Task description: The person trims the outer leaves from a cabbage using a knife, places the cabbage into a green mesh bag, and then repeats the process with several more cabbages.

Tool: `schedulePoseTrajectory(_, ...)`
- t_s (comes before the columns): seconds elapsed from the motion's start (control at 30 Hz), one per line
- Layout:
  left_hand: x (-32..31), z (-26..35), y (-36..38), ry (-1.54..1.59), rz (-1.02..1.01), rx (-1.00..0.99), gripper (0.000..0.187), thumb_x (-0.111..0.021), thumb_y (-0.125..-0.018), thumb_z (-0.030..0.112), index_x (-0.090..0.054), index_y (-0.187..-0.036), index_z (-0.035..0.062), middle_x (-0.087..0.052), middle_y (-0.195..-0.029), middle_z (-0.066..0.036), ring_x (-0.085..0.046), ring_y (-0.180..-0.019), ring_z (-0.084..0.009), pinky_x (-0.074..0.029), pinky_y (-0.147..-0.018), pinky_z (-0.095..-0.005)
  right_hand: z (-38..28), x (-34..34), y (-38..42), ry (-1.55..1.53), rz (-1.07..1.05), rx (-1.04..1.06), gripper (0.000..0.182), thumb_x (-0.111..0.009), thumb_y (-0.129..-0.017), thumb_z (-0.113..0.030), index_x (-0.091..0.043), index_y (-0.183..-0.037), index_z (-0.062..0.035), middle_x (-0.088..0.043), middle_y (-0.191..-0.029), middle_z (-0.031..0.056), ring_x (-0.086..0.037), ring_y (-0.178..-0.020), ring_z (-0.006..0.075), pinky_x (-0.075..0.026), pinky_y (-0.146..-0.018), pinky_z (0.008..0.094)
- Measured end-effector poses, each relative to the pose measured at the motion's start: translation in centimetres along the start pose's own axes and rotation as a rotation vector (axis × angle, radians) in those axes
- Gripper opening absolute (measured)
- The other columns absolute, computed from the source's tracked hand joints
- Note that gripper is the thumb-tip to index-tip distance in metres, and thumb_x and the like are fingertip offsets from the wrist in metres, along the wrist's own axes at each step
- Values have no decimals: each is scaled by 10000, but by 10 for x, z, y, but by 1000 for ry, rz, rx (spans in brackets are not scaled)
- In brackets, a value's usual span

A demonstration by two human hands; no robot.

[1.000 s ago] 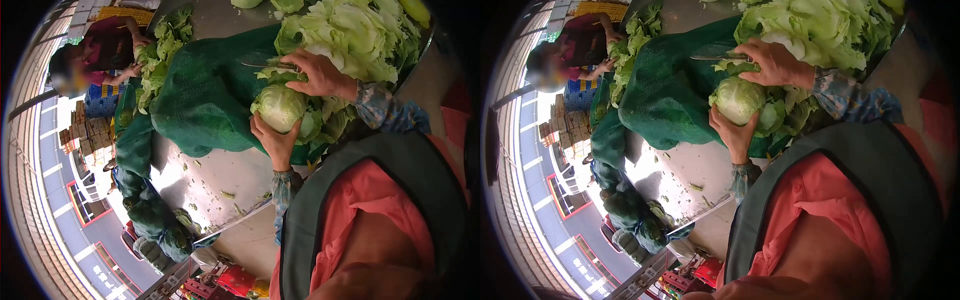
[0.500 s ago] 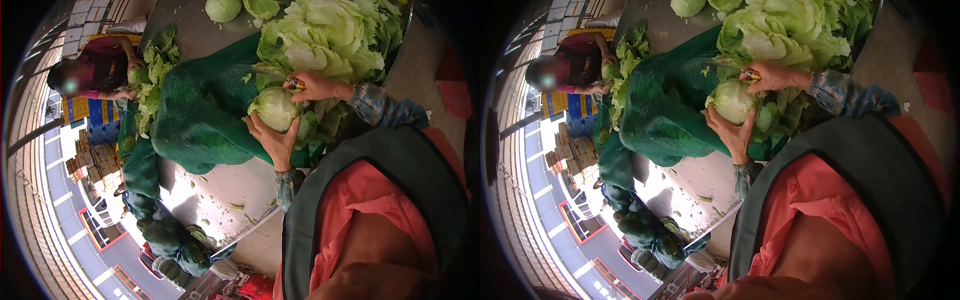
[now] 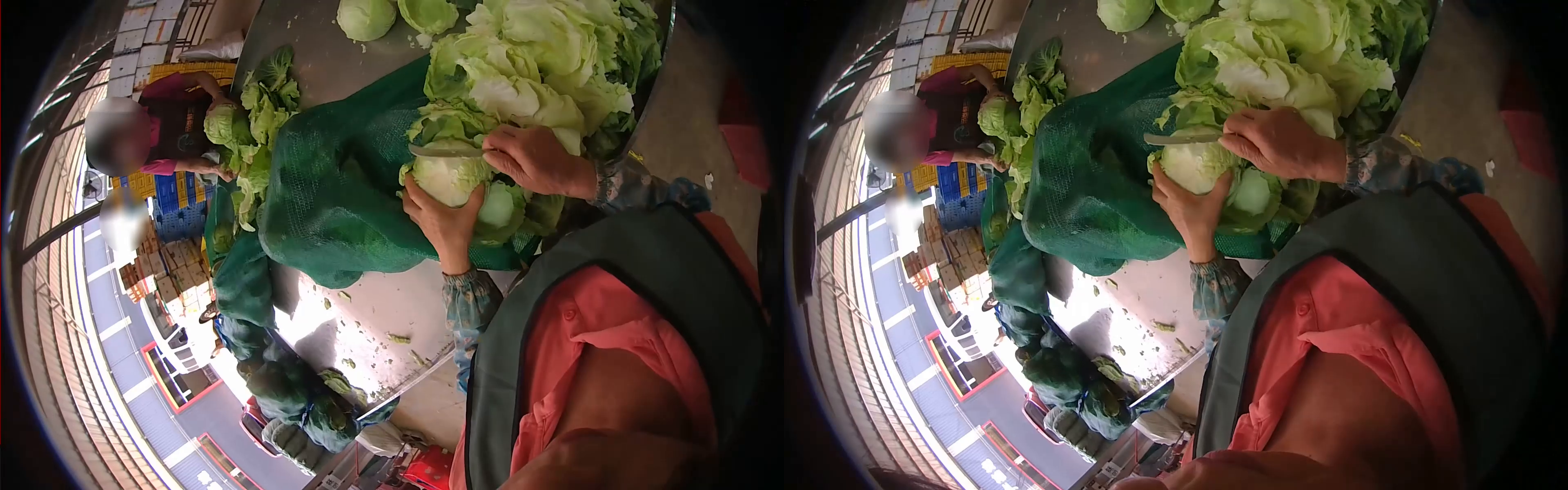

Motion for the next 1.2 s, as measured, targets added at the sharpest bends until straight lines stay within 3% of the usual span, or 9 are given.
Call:
schedulePoseTrajectory(0.1, -13, 24, -17, -143, 112, -83, 1163, -891, -597, 454, -275, -1455, -32, -415, -1342, -339, -447, -1195, -488, -428, -977, -530, 7, -17, 9, 112, -59, 8, 245, -589, -980, -290, -531, -909, -62, -593, -697, 140, -620, -652, 371, -465, -555, 480)
schedulePoseTrajectory(0.5, -13, 45, -39, -245, -35, -28, 1079, -866, -593, 469, -331, -1414, 16, -421, -1333, -252, -468, -1170, -494, -474, -920, -558, 28, -31, -7, 213, -79, -71, 322, -576, -980, -342, -551, -870, -41, -630, -653, 163, -638, -608, 362, -481, -541, 483)
schedulePoseTrajectory(0.6, -13, 42, -44, -232, -73, 0, 1087, -869, -597, 463, -319, -1418, 10, -413, -1337, -259, -466, -1172, -495, -469, -928, -559, 29, -31, -15, 172, -70, -39, 317, -580, -983, -314, -539, -806, -54, -553, -586, 160, -593, -575, 370, -450, -528, 480)
schedulePoseTrajectory(0.7, -12, 36, -45, -189, -81, 5, 1113, -880, -589, 449, -307, -1424, -13, -407, -1344, -290, -448, -1190, -493, -432, -977, -549, 40, -42, -17, 316, -13, 28, 344, -556, -999, -327, -546, -792, -52, -556, -590, 162, -587, -563, 370, -450, -521, 477)
schedulePoseTrajectory(0.8, -7, 27, -33, -149, -42, 10, 1164, -902, -570, 428, -292, -1438, -50, -400, -1341, -329, -420, -1222, -484, -382, -1040, -522, 85, -51, -30, 582, 357, 130, 343, -577, -991, -342, -559, -795, -62, -447, -503, 119, -523, -457, 314, -455, -470, 428)
schedulePoseTrajectory(0.83, -6, 21, -21, -123, -14, 9, 1188, -907, -572, 424, -268, -1455, -49, -376, -1364, -338, -409, -1238, -490, -373, -1050, -522, 97, -47, -36, 385, 163, -30, 388, -557, -999, -376, -594, -807, -40, -498, -530, 152, -546, -479, 329, -462, -477, 440)
schedulePoseTrajectory(0.97, -1, 5, 13, -1, 14, 47, 1273, -930, -587, 426, -177, -1505, -34, -298, -1421, -362, -379, -1270, -519, -391, -1042, -524, 76, -43, -38, 275, -92, -173, 403, -517, -1016, -384, -650, -883, -28, -585, -628, 180, -597, -588, 385, -474, -574, 490)
schedulePoseTrajectory(1.07, 7, -2, 22, 59, 7, 103, 1227, -925, -609, 434, -199, -1477, -42, -343, -1386, -347, -424, -1238, -498, -431, -1003, -522, 86, -57, -40, 32, -149, -247, 399, -537, -1010, -385, -643, -863, -29, -585, -622, 172, -608, -609, 374, -471, -580, 467)
schedulePoseTrajectory(1.2, 3, -25, 21, 275, 98, 152, 1034, -911, -644, 439, -332, -1348, -51, -443, -1282, -307, -503, -1162, -459, -468, -944, -499, 26, -14, -47, -40, -16, -137, 334, -681, -923, -358, -616, -893, -32, -589, -640, 152, -616, -611, 343, -467, -576, 438)
Point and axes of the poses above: each hand's wrist, its own y-axis away from the middle knuckle, its own x-axis out of the back of the hand, z = x × y, the point moved 3 cm from there along -y, towards the middle knuckle
